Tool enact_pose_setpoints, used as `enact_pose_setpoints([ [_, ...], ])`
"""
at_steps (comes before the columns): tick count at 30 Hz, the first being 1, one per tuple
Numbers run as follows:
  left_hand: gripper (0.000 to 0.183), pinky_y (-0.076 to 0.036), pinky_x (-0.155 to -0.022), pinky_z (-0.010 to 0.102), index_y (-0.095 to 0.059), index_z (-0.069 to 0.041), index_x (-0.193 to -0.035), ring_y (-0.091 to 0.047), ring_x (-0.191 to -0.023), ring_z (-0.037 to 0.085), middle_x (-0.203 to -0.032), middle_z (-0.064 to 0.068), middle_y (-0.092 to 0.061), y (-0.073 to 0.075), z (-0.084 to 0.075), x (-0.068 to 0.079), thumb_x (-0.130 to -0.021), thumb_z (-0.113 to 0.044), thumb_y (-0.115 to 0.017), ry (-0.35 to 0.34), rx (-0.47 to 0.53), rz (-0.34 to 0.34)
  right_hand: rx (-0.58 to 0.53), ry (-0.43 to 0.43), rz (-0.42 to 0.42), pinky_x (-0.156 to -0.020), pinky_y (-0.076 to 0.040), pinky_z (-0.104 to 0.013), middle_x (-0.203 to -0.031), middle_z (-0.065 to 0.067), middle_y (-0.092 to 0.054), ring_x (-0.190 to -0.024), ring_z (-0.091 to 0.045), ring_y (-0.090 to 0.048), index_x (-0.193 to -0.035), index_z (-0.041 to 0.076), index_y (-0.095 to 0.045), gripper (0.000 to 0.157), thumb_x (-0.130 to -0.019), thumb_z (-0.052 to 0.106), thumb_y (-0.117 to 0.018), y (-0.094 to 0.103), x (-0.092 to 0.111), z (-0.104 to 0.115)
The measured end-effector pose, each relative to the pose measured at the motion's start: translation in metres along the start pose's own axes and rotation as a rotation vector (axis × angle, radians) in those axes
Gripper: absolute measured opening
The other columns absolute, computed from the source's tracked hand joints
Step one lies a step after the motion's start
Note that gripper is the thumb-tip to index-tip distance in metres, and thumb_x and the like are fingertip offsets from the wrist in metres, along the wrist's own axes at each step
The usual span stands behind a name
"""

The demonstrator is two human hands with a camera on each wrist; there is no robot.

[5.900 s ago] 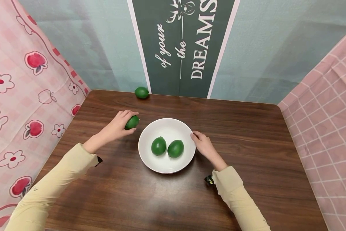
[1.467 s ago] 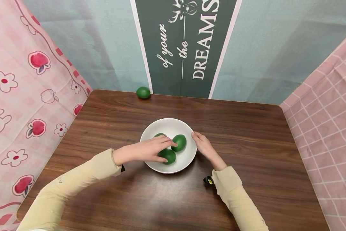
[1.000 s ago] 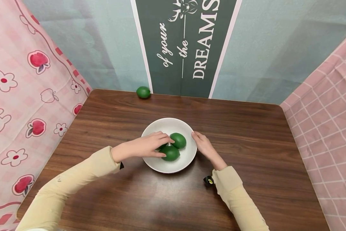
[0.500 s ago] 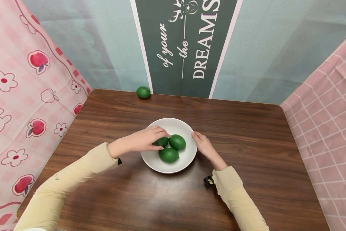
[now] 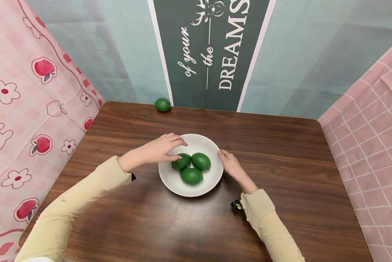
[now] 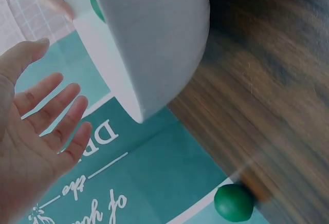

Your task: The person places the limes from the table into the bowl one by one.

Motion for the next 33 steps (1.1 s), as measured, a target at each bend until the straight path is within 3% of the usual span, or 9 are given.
enact_pose_setpoints([
  [13,0.035,-0.041,-0.083,0.040,-0.057,-0.003,-0.114,-0.049,-0.100,0.025,-0.110,0.009,-0.057,0.016,0.020,-0.001,-0.086,-0.023,-0.060,0.008,0.030,-0.086,-0.001,0.011,-0.002,-0.095,-0.038,-0.044,-0.117,-0.030,-0.054,-0.109,-0.033,-0.050,-0.130,-0.013,-0.039,0.050,-0.100,0.027,-0.031,-0.001,0.002,0.000],
  [33,0.038,-0.037,-0.091,0.045,-0.055,-0.002,-0.118,-0.047,-0.107,0.028,-0.116,0.013,-0.054,0.029,0.067,-0.006,-0.088,-0.024,-0.060,0.152,0.053,-0.081,-0.002,0.022,0.003,-0.092,-0.040,-0.042,-0.115,-0.030,-0.055,-0.105,-0.031,-0.052,-0.130,-0.013,-0.039,0.051,-0.100,0.028,-0.032,-0.002,0.003,0.000],
])
Point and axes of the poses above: each hand's wrist, its own x-axis away from the middle knuckle, its own y-axis out of the back of the hand, z = x × y, the point moved 8 cm from there along -x, towards the middle knuckle
